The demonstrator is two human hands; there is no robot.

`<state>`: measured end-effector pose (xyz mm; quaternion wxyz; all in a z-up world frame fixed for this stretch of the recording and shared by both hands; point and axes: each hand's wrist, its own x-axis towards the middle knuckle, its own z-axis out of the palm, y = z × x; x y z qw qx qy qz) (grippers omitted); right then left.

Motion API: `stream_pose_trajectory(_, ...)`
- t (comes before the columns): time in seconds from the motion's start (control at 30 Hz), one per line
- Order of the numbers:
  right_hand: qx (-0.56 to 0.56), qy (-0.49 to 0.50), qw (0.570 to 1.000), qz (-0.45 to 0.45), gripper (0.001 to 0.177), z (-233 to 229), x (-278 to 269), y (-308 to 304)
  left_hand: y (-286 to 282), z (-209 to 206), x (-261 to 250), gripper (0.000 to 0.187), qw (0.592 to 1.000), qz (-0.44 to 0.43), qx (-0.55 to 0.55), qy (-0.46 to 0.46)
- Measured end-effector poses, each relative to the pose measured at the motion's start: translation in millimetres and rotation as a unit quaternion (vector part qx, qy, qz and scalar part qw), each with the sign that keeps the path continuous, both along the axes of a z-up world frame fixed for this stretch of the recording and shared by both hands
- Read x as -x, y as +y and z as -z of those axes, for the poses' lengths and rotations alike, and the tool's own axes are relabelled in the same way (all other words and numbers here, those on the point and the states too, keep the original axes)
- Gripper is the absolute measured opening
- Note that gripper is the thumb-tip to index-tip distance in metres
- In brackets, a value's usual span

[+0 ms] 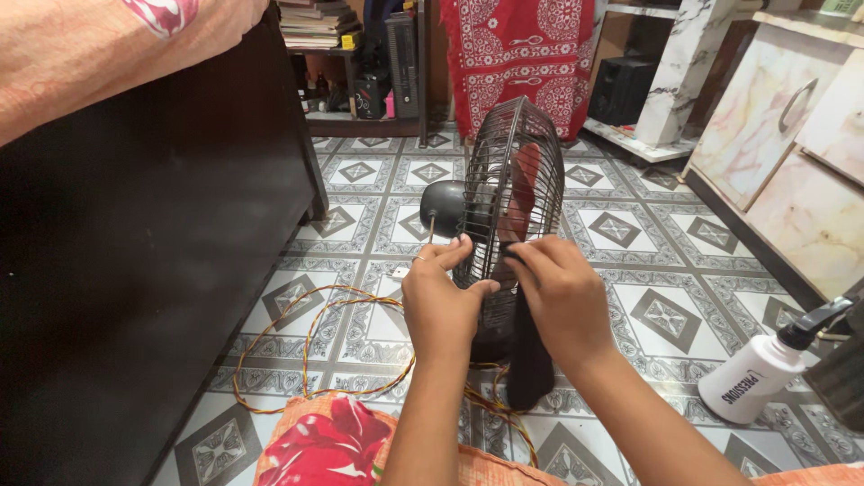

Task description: The person wipes the front grill and motor housing of a standing fan using a black cloth. They rotate the fan head to access different areas and continue wiping the grill and base throughout the clip.

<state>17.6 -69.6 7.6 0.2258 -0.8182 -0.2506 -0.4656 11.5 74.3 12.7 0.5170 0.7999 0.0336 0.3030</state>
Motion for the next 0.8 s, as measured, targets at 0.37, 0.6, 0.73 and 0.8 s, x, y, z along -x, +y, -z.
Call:
stream_pose_trajectory(0.37, 0.019, 0.021, 0.998, 0.051, 0.031, 3, -2, -15, 0, -1, 5, 0.065, 1.000, -0.009, -0.018, -0.021)
stream_pose_trajectory(0.6, -0.176, 0.099, 0.977, 0.061, 0.025, 12, -7, -7, -2, -8, 14, 0.062, 0.999, -0.021, -0.025, 0.040)
stream_pose_trajectory(0.73, -0.197, 0.099, 0.973, 0.069, 0.018, 9, -10, -2, -2, -12, 16, 0.062, 0.996, -0.035, -0.050, 0.059)
stream_pose_trajectory(0.8, -0.178, 0.100, 0.976, 0.070, 0.017, 8, -5, -1, -4, -13, 17, 0.061, 0.995, -0.036, -0.046, 0.082)
